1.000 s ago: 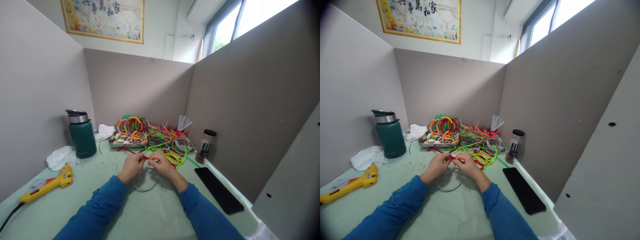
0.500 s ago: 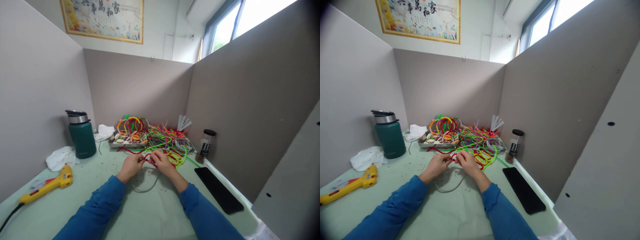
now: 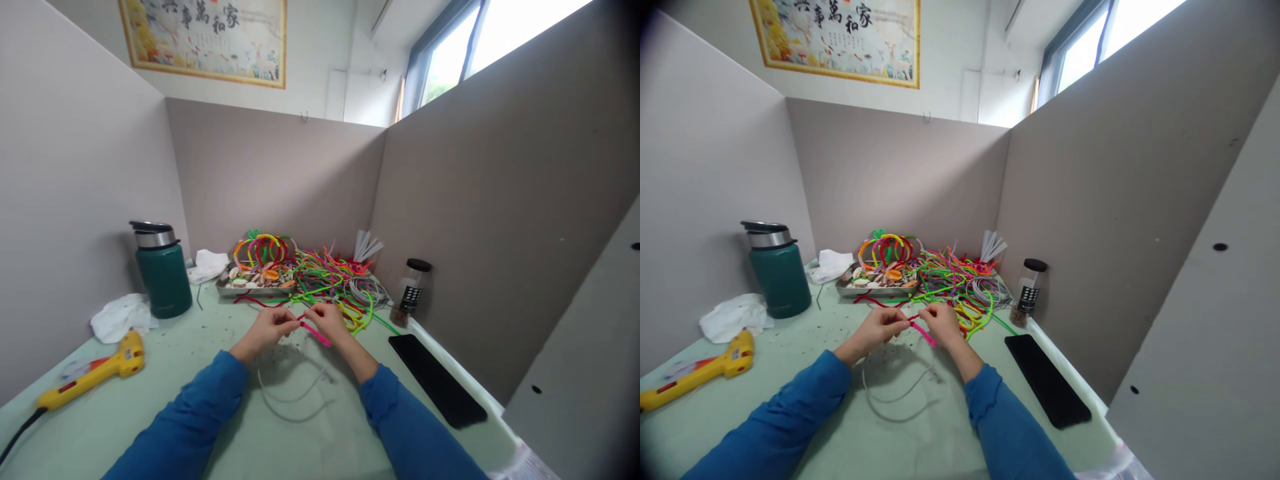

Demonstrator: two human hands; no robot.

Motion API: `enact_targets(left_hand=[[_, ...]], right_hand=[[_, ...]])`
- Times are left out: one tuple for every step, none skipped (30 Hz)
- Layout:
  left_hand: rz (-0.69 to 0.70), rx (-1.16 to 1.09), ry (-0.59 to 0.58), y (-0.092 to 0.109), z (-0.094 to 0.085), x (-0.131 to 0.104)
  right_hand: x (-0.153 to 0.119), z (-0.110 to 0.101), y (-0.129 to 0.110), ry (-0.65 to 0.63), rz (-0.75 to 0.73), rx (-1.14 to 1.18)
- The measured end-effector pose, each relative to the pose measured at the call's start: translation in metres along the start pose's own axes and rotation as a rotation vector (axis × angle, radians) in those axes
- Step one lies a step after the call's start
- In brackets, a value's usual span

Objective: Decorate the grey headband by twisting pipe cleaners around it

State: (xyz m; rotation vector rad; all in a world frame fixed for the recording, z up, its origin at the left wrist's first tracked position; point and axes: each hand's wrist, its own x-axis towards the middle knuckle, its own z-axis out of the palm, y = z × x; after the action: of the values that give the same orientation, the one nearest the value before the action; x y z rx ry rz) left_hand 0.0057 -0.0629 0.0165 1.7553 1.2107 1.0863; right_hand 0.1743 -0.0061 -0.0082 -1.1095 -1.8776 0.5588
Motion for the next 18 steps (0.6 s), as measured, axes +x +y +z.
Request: enact_targets(left_hand=[[0.001, -0.027, 0.026, 0.0, 0.0, 0.0], [0.005, -0.052, 0.054, 0.0, -0.001, 0.001], [0.009, -0.073, 0.085, 0.0, -0.001, 0.001], [0.014, -0.087, 0.119, -0.001, 0.0, 0.002], [0.018, -0.091, 0.151, -0.003, 0.0, 0.004], [0.024, -0.084, 0.181, -0.004, 0.0, 0.005], [0.033, -0.067, 0.207, -0.006, 0.001, 0.006], [0.049, -0.045, 0.227, -0.008, 0.001, 0.006], [0.067, -0.021, 0.241, -0.009, 0.001, 0.007], [0.086, 0.0, 0.252, -0.011, 0.001, 0.007], [0.106, 0.018, 0.26, -0.012, 0.0, 0.008], [0.127, 0.03, 0.268, -0.013, 0.0, 0.008], [0.148, 0.039, 0.271, -0.014, 0.0, 0.008], [0.166, 0.047, 0.269, -0.015, -0.001, 0.008], [0.179, 0.056, 0.261, -0.016, -0.001, 0.008], [0.188, 0.067, 0.253, -0.017, -0.001, 0.008], [0.189, 0.076, 0.247, -0.018, -0.001, 0.009], [0.183, 0.084, 0.246, -0.019, -0.001, 0.009]], right_hand=[[-0.001, 0.0, 0.0, -0.046, -0.012, -0.014], [-0.001, 0.0, -0.001, -0.082, -0.037, -0.024], [-0.002, 0.001, -0.001, -0.106, -0.066, -0.036], [-0.003, 0.001, -0.001, -0.113, -0.089, -0.049], [-0.004, 0.002, -0.001, -0.111, -0.104, -0.059], [-0.005, 0.002, -0.001, -0.105, -0.107, -0.065], [-0.006, 0.003, -0.001, -0.105, -0.101, -0.067], [-0.006, 0.004, -0.001, -0.112, -0.093, -0.063], [-0.007, 0.005, 0.0, -0.126, -0.086, -0.056], [-0.008, 0.005, 0.001, -0.146, -0.084, -0.048], [-0.008, 0.006, 0.001, -0.167, -0.082, -0.045], [-0.009, 0.007, 0.002, -0.184, -0.08, -0.043], [-0.009, 0.007, 0.002, -0.2, -0.079, -0.042], [-0.009, 0.007, 0.003, -0.216, -0.075, -0.041], [-0.009, 0.008, 0.003, -0.233, -0.07, -0.039], [-0.009, 0.008, 0.003, -0.252, -0.064, -0.033], [-0.008, 0.008, 0.003, -0.275, -0.058, -0.021], [-0.008, 0.009, 0.003, -0.3, -0.054, -0.004]])
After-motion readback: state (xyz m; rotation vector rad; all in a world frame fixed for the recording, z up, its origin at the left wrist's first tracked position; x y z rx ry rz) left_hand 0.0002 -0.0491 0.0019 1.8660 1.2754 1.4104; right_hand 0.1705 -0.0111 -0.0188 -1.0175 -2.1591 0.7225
